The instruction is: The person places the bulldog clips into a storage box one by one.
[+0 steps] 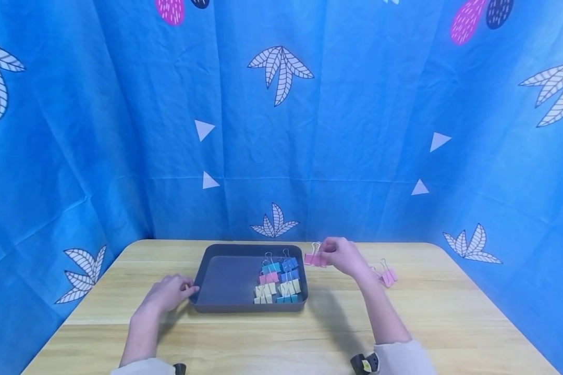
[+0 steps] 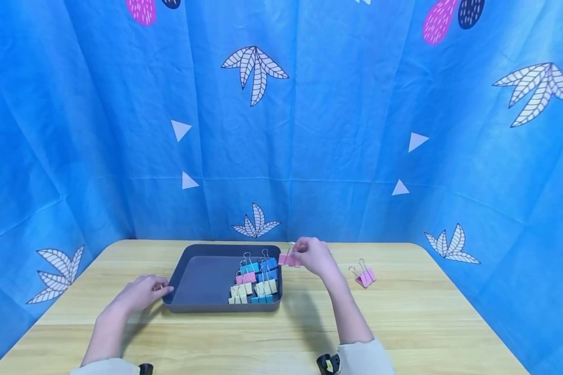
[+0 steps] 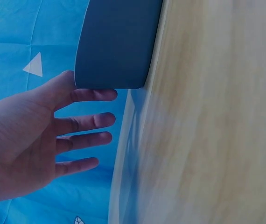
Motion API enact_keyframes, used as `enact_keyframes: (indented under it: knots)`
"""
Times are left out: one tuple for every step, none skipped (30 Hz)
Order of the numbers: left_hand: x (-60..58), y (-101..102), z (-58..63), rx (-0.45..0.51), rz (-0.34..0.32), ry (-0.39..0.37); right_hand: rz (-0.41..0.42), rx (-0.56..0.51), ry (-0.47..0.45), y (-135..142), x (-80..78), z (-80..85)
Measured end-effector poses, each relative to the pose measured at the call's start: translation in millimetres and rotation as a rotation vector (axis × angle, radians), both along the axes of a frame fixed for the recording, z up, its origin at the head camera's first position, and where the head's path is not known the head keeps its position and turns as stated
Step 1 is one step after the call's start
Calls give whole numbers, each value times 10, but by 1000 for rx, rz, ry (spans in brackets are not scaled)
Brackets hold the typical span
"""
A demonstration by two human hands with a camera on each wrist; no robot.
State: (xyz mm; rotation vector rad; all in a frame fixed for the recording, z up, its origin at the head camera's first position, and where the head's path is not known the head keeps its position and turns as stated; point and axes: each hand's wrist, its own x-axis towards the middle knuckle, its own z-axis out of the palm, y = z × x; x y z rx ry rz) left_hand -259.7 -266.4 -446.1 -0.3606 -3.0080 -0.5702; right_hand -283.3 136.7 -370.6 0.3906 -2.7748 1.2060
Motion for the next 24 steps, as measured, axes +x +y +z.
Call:
enact_keyframes:
  knots:
    - [0, 0, -1, 1, -1, 0, -4, -1, -8, -23, -1, -7]
    - [1, 0, 0, 1, -2, 2, -5, -6, -18, -46, -1, -11]
    - [2, -2, -2, 2, -4, 3, -3, -6, -20, -68, 1, -15]
    - [3, -3, -1, 1, -6, 3, -1, -6, -20, -90, 2, -18]
    - [6, -3, 1, 1, -8, 5, 1, -8, -22, -111, 4, -19]
    - [9, -4, 4, 1, -9, 6, 0, -8, -26, -130, 5, -21]
    - [12, -4, 8, 1, -11, 7, -1, -10, -27, -149, 5, -21]
    - [13, -4, 12, 4, -12, 7, -2, -12, -26, -167, 7, -20]
    - [14, -5, 16, 5, -13, 8, -3, -9, -21, -185, 10, -20]
    - [17, -4, 21, 6, -13, 9, 0, -7, -18, -200, 10, -21]
    - [19, -4, 25, 8, -12, 9, -4, -10, -20, -216, 11, -23]
    - [19, -4, 28, 10, -12, 10, -5, -11, -22, -232, 11, -25]
    - [19, -4, 31, 10, -12, 12, -8, -12, -23, -249, 14, -27]
    - [19, -4, 33, 12, -11, 11, -9, -12, -25, -264, 13, -33]
    - [18, -4, 34, 10, -11, 12, -4, -11, -25, -279, 13, -41]
    - [17, -4, 34, 11, -10, 11, -2, -13, -29, -295, 13, -46]
    - [16, -4, 34, 12, -11, 11, -2, -12, -31, -313, 12, -52]
    - [14, -5, 32, 12, -10, 11, 3, -6, -28, -328, 9, -62]
    - [12, -6, 29, 12, -10, 10, 9, -1, -23, -344, 7, -71]
    - [8, -7, 25, 13, -9, 6, 16, 3, -20, -362, 6, -77]
    - [5, -9, 20, 11, -9, 4, 26, 8, -15, -380, 4, -83]
    - [3, -10, 15, 10, -8, 3, 29, 16, -9, -400, 3, -88]
    - [1, -11, 10, 10, -7, 0, 36, 20, -4, -419, 2, -95]
    - [-2, -13, 4, 9, -5, -3, 44, 27, 4, -439, 2, -101]
